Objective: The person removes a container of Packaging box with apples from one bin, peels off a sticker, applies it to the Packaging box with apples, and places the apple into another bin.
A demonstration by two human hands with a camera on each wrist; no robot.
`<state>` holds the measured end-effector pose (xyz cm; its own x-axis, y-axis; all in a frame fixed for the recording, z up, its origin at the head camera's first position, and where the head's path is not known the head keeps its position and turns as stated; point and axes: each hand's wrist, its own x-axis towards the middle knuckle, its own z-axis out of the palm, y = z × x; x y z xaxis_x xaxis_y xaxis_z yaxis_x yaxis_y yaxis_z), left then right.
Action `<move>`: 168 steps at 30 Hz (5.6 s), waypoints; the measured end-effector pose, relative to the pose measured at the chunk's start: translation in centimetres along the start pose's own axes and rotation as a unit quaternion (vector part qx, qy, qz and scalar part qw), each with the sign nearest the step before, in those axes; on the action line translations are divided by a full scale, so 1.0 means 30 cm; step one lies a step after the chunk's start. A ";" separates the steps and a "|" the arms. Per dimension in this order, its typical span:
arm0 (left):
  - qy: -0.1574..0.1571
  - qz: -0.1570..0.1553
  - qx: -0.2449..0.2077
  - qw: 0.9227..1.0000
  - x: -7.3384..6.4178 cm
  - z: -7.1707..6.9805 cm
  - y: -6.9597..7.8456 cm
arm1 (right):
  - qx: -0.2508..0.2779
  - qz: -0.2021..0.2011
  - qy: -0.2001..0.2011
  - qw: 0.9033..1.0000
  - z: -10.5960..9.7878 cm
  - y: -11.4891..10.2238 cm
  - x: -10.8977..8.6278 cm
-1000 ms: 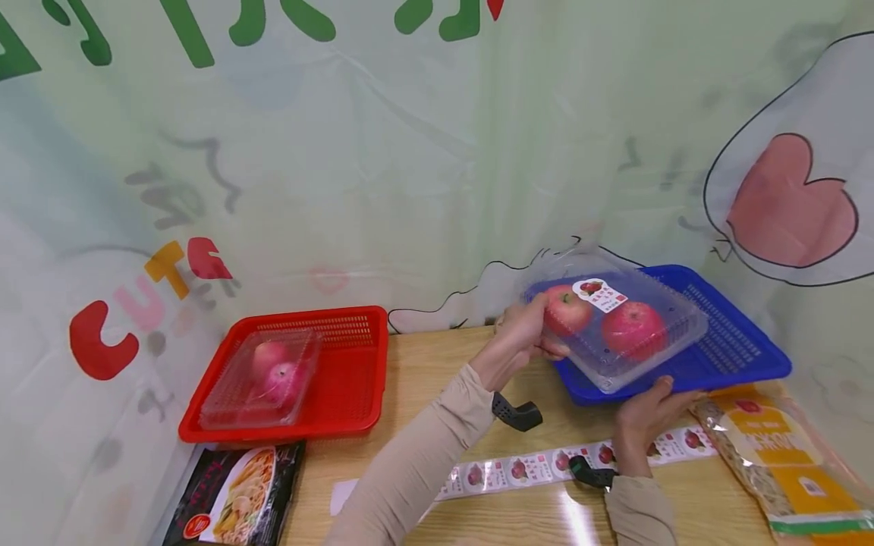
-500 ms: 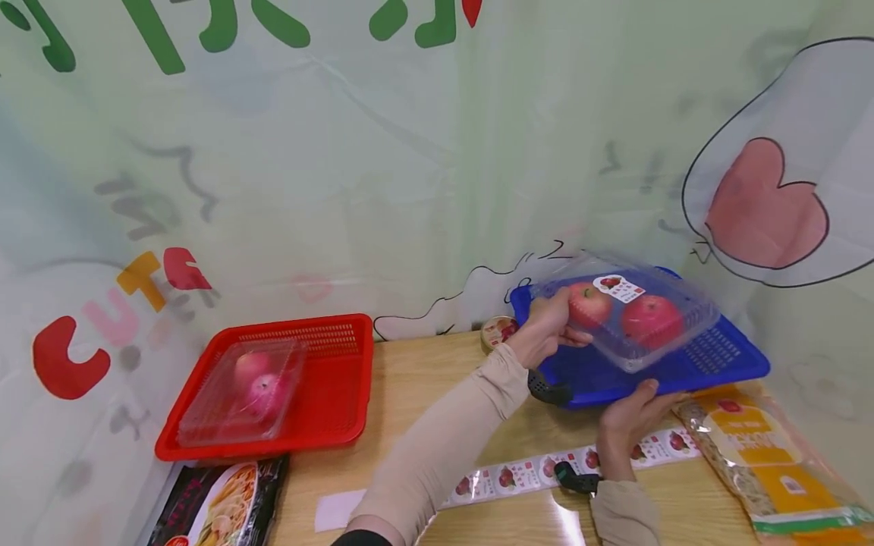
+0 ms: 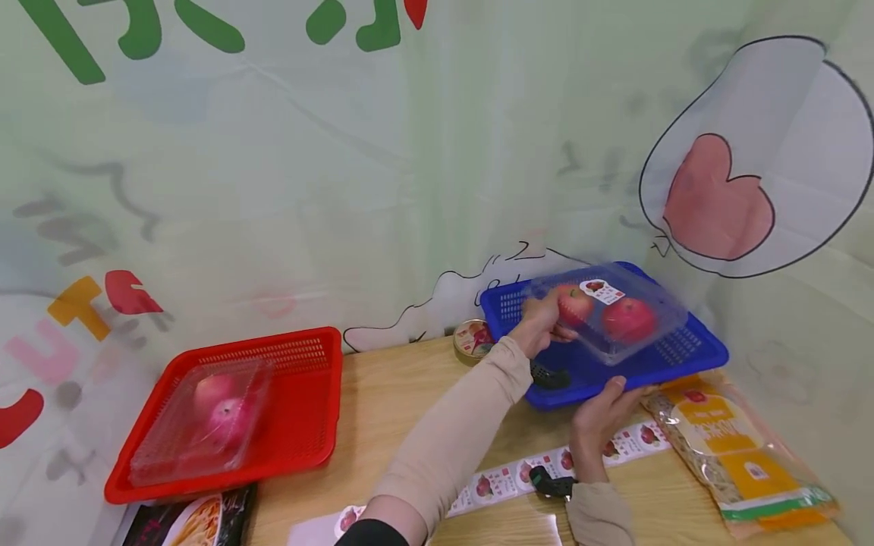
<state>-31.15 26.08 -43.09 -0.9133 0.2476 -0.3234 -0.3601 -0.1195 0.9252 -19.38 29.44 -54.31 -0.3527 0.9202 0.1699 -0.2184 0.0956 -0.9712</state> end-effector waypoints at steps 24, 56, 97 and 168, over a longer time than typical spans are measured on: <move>0.027 -0.031 0.054 0.998 0.047 0.122 -0.108 | 0.006 -0.014 -0.005 1.000 -0.014 -0.018 -0.026; -0.147 0.125 0.125 0.973 -0.373 -0.435 0.139 | -0.008 0.012 -0.018 1.000 -0.002 0.015 0.001; 0.514 0.021 0.376 0.771 -0.977 -1.155 -0.515 | 0.066 0.146 0.029 0.987 0.003 -0.179 0.019; 0.368 0.163 -0.120 0.908 -0.732 -1.287 -0.335 | -0.052 0.466 -0.696 0.544 0.933 -0.261 -1.059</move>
<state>-14.82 -15.28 -52.94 -0.8268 -0.5370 -0.1671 0.0010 -0.2985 0.9544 -31.91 -11.17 -47.41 -0.6286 -0.5848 -0.5128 0.6725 -0.0774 -0.7361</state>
